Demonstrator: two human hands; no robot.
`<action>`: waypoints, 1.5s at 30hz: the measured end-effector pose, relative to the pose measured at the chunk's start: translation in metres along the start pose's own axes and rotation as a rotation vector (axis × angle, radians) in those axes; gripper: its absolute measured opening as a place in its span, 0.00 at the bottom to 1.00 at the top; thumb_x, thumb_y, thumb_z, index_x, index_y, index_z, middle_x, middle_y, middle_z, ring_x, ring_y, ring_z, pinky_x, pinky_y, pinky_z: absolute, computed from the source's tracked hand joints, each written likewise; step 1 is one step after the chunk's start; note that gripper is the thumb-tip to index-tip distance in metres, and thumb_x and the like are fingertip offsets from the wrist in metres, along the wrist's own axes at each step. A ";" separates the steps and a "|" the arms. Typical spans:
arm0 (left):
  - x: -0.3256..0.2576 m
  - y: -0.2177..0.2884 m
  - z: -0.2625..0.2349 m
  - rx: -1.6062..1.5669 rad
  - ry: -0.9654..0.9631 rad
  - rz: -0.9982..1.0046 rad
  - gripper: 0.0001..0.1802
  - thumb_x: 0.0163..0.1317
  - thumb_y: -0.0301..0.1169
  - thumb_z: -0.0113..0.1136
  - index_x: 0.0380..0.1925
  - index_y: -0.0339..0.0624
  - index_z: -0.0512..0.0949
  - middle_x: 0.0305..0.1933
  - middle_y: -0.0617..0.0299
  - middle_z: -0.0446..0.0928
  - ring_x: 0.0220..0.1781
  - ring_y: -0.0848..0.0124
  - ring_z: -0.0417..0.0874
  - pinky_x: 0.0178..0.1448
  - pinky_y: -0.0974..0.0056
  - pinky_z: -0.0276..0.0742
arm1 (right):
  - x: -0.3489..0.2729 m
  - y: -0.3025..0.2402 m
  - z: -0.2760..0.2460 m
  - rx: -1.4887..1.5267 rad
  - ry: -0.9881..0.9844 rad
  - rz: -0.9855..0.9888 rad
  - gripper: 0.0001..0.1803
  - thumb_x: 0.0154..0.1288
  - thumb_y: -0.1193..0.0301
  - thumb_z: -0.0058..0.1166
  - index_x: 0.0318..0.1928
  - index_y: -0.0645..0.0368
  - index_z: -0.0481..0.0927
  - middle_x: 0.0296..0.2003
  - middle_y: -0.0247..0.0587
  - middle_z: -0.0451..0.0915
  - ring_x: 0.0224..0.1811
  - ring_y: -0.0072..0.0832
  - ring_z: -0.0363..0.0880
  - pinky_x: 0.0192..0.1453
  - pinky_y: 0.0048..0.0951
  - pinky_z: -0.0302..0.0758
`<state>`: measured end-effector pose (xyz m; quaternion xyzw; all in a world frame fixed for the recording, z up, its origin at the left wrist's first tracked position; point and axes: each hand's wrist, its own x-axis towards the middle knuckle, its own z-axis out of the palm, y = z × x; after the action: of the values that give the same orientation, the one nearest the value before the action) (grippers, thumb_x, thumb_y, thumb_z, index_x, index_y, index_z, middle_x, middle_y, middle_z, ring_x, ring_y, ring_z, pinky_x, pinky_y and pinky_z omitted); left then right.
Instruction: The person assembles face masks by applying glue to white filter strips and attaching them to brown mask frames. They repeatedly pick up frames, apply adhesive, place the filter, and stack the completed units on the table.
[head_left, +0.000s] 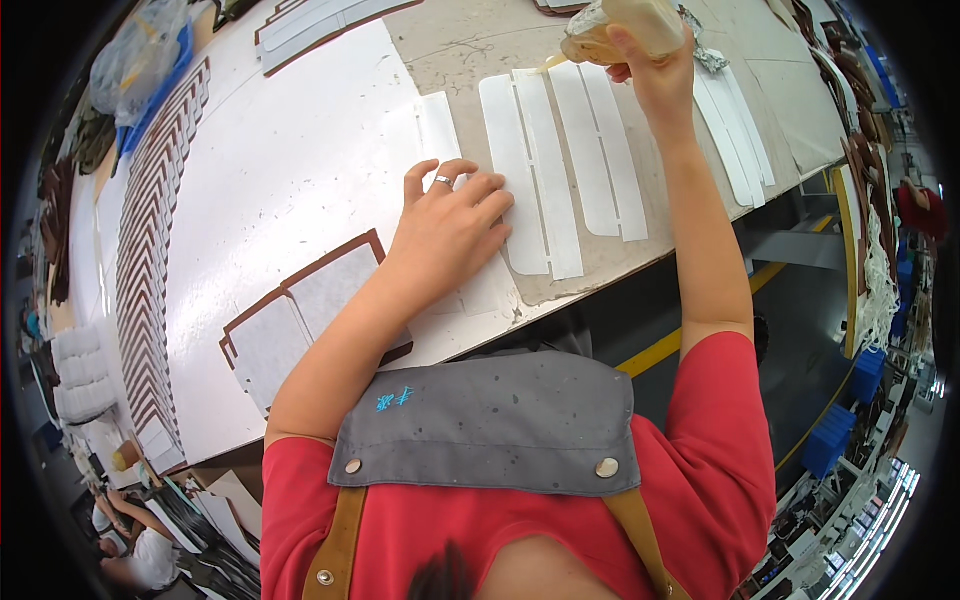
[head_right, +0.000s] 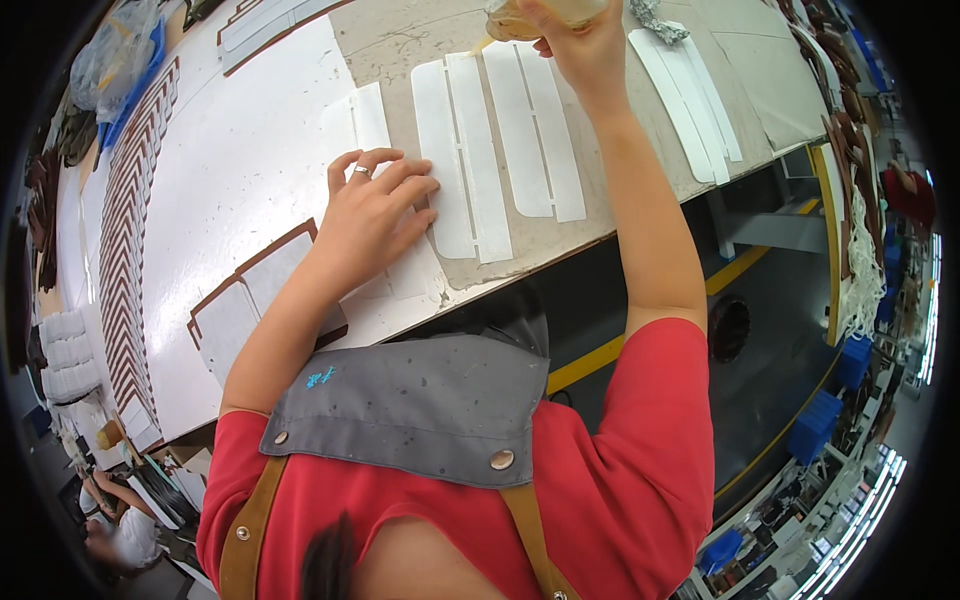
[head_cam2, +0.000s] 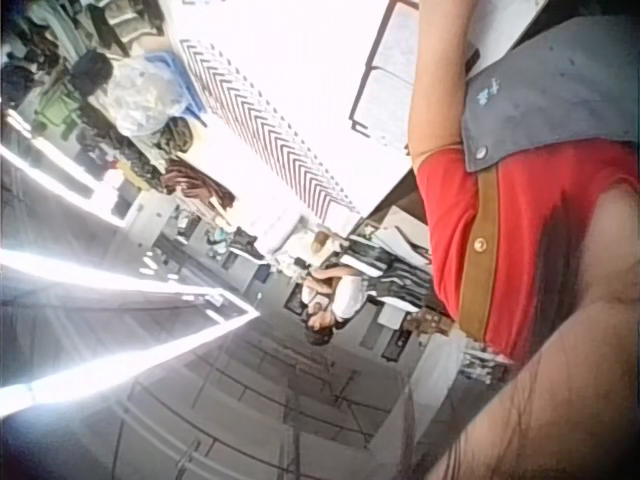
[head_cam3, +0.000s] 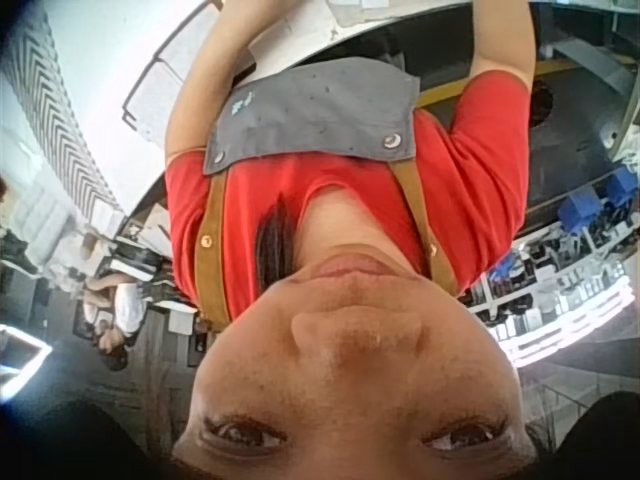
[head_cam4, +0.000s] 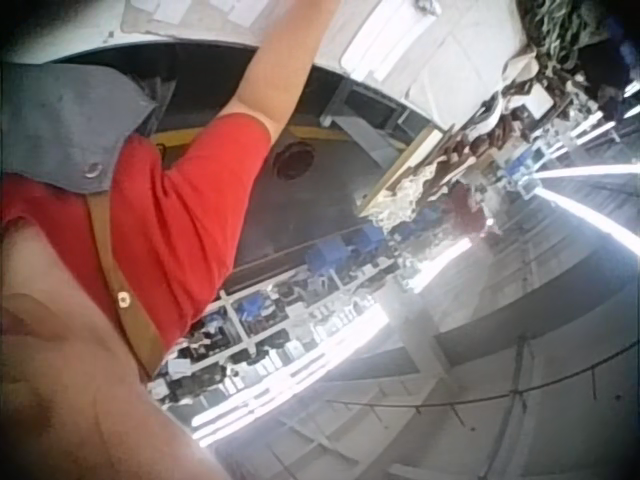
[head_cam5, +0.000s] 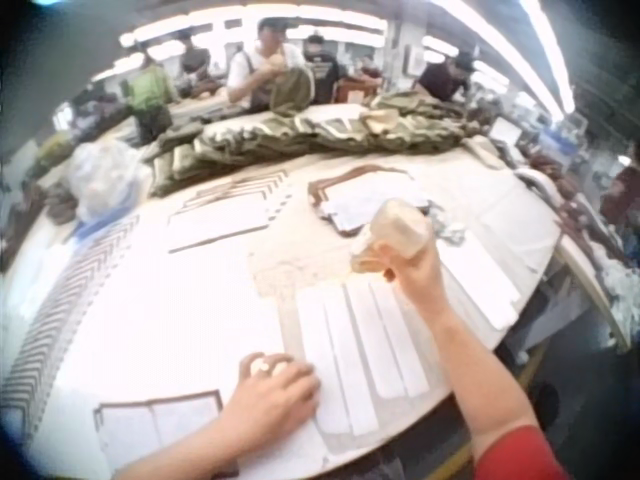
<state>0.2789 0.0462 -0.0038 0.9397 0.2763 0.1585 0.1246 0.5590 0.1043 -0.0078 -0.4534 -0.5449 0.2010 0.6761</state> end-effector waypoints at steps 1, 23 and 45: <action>0.000 0.000 0.000 0.000 -0.002 0.001 0.12 0.52 0.33 0.62 0.38 0.49 0.77 0.49 0.68 0.76 0.58 0.64 0.70 0.65 0.52 0.50 | 0.000 0.000 -0.002 -0.001 -0.006 0.010 0.20 0.59 0.65 0.62 0.47 0.58 0.69 0.31 0.34 0.77 0.24 0.17 0.75 0.20 0.17 0.69; 0.001 0.005 -0.002 0.060 -0.014 0.004 0.14 0.53 0.33 0.61 0.41 0.51 0.78 0.49 0.69 0.75 0.58 0.65 0.69 0.64 0.55 0.50 | -0.087 -0.066 -0.035 0.006 0.018 0.438 0.25 0.56 0.56 0.63 0.43 0.62 0.71 0.26 0.34 0.74 0.15 0.15 0.67 0.14 0.15 0.62; 0.045 0.036 0.008 0.003 -0.121 0.118 0.13 0.58 0.35 0.56 0.43 0.46 0.75 0.53 0.65 0.72 0.59 0.61 0.69 0.64 0.50 0.53 | 0.029 0.012 -0.048 -0.014 0.118 0.231 0.20 0.58 0.57 0.62 0.40 0.60 0.75 0.28 0.35 0.78 0.22 0.20 0.75 0.17 0.19 0.70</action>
<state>0.3349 0.0407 0.0112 0.9624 0.2126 0.1082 0.1300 0.6153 0.1140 -0.0015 -0.5290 -0.4499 0.2466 0.6760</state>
